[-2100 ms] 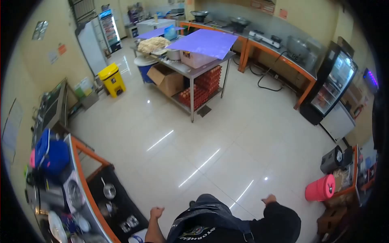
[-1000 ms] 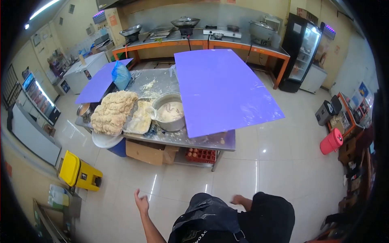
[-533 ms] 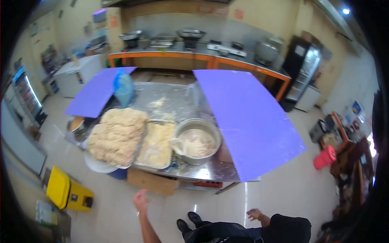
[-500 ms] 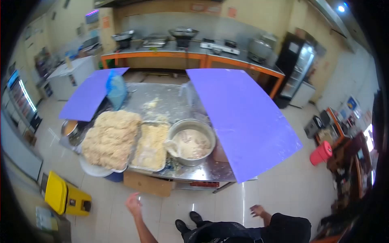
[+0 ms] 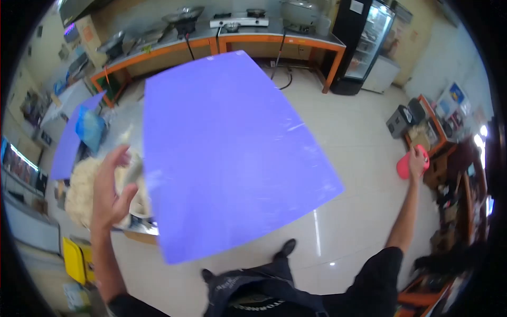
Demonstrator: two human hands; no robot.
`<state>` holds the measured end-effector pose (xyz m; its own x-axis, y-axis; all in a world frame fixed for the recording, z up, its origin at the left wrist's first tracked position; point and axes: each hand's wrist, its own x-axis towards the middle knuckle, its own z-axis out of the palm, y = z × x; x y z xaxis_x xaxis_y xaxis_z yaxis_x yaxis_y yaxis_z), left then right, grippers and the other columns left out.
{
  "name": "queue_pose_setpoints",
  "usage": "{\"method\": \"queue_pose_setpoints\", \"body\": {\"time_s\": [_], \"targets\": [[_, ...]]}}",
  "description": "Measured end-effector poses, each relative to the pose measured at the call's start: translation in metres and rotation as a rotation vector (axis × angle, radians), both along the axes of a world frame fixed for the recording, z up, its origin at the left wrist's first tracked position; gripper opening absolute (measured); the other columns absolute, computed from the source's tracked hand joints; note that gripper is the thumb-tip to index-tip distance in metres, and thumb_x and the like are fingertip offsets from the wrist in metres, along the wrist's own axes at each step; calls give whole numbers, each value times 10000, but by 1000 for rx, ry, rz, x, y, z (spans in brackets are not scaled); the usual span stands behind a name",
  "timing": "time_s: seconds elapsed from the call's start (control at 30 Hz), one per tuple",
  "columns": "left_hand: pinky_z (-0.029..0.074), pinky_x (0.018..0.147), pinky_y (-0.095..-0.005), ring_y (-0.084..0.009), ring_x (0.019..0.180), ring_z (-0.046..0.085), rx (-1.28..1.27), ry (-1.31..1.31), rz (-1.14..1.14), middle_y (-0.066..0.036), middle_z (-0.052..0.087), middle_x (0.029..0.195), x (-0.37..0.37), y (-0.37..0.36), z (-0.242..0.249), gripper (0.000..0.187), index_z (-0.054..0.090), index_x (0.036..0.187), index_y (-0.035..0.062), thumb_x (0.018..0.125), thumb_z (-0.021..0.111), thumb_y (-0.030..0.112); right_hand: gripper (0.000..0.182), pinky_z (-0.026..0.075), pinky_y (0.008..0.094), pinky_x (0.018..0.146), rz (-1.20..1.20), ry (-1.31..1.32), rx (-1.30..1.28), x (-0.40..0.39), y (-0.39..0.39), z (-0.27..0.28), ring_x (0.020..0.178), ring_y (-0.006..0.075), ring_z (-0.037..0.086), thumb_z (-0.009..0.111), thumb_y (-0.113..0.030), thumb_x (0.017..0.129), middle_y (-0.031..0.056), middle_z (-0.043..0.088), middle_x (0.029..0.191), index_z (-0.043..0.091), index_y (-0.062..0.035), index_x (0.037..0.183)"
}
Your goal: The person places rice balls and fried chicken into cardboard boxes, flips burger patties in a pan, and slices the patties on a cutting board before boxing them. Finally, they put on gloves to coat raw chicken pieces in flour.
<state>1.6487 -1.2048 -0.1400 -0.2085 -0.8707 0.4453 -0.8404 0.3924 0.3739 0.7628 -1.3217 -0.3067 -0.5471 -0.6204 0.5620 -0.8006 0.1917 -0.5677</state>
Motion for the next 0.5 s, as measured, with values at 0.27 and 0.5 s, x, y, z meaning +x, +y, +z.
{"method": "queue_pose_setpoints", "body": {"time_s": [0.27, 0.5], "targets": [[433, 955, -405, -312, 1054, 599, 475, 17, 338, -196, 440, 1396, -145, -83, -70, 651, 370, 1407, 64, 861, 611, 323, 220, 507, 310, 697, 861, -197, 255, 215, -204, -45, 730, 188, 648, 635, -230, 844, 123, 687, 812, 686, -35, 931], [472, 904, -380, -315, 1014, 625, 466, 157, 778, -201, 428, 1409, -184, -90, -88, 670, 314, 1446, 100, 891, 598, 343, 268, 516, 368, 760, 1160, 182, 488, 222, -399, -60, 827, 294, 667, 636, -256, 823, 165, 689, 863, 677, -11, 924]]}}
